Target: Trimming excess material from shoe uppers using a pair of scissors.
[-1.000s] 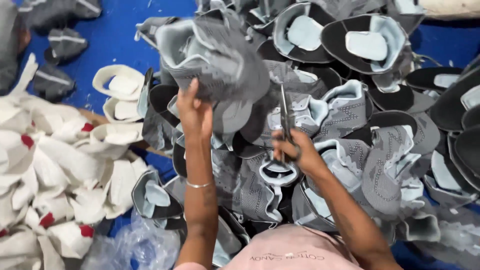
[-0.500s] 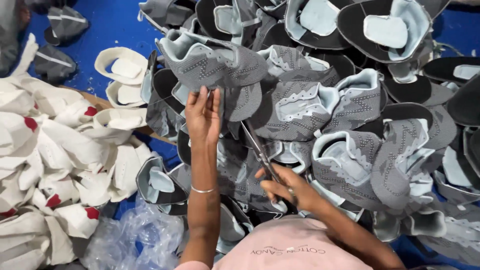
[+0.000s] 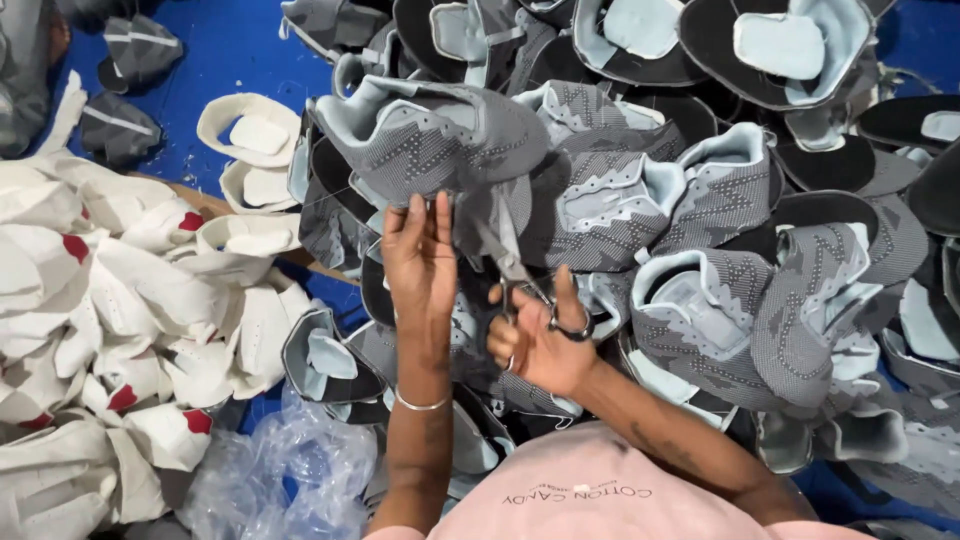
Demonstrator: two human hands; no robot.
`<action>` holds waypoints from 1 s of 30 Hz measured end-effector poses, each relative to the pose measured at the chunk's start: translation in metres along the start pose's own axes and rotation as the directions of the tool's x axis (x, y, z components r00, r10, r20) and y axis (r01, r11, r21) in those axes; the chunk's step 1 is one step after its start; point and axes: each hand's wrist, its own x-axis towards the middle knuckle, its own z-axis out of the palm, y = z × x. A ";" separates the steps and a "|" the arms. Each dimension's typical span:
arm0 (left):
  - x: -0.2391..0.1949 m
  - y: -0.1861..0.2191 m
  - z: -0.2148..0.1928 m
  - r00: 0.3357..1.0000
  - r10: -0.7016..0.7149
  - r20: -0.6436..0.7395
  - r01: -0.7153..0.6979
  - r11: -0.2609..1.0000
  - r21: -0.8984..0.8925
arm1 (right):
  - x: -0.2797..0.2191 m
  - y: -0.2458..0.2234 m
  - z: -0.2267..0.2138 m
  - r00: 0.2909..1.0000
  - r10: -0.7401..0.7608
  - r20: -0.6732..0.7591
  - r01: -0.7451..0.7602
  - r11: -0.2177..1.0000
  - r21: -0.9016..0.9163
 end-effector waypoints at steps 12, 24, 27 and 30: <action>-0.036 0.004 -0.012 0.983 -0.169 0.070 0.177 0.977 -0.118 | 0.004 -0.007 -0.017 0.996 -0.086 0.012 0.087 0.995 -0.047; -0.055 -0.029 -0.100 0.926 -0.339 -0.167 0.291 0.922 -0.256 | -0.001 0.009 -0.011 0.981 -0.133 -0.145 0.142 0.988 0.055; -0.072 -0.015 -0.100 0.899 -0.371 -0.231 0.426 0.862 0.273 | -0.004 0.010 -0.027 0.924 -0.188 -0.333 0.137 0.976 -0.171; -0.055 0.020 -0.056 0.996 0.055 0.071 -0.087 0.390 0.917 | -0.005 0.011 -0.032 0.890 -0.175 -0.421 0.046 0.954 -0.298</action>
